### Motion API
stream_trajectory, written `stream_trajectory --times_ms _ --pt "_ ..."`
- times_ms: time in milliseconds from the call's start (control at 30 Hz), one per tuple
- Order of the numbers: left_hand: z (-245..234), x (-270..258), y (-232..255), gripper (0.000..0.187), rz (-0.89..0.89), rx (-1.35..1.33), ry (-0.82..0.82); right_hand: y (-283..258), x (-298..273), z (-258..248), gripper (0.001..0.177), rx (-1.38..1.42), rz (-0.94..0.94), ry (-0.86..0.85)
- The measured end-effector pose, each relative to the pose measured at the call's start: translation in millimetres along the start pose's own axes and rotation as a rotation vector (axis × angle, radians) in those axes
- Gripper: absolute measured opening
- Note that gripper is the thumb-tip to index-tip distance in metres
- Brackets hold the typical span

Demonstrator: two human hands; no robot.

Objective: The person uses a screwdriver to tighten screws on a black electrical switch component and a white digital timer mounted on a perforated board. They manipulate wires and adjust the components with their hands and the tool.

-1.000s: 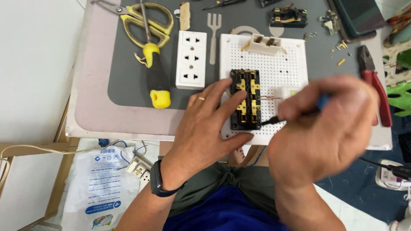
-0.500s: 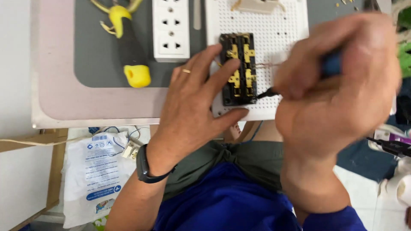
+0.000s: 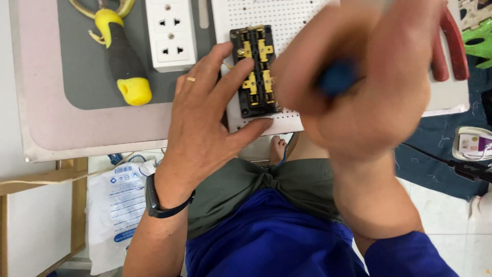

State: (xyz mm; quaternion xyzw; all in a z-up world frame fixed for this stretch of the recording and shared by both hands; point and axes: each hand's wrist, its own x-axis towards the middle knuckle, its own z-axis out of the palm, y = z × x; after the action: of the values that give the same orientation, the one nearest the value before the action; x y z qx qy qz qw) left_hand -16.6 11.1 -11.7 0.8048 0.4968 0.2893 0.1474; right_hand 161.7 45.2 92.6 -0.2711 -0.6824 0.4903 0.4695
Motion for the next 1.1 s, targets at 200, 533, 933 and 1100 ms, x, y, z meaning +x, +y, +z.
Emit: stream_trajectory --times_ms 200,533,933,1100 --pt "-6.6 4.9 10.9 0.069 -0.002 -0.050 -0.014 15.6 -17.1 36.7 0.022 -0.039 -0.112 0.114" --pt "0.7 10.3 28.9 0.080 -0.188 -0.131 -0.012 23.3 -16.1 35.0 0.016 -0.054 -0.363 0.035" --pt "-1.5 6.8 19.2 0.054 -0.008 0.039 0.065 -1.1 -14.3 13.8 0.037 0.043 -0.049 0.146" --pt "0.4 2.2 13.4 0.064 -0.032 0.014 0.066 31.2 -6.4 13.7 0.045 0.142 -0.056 -0.020"
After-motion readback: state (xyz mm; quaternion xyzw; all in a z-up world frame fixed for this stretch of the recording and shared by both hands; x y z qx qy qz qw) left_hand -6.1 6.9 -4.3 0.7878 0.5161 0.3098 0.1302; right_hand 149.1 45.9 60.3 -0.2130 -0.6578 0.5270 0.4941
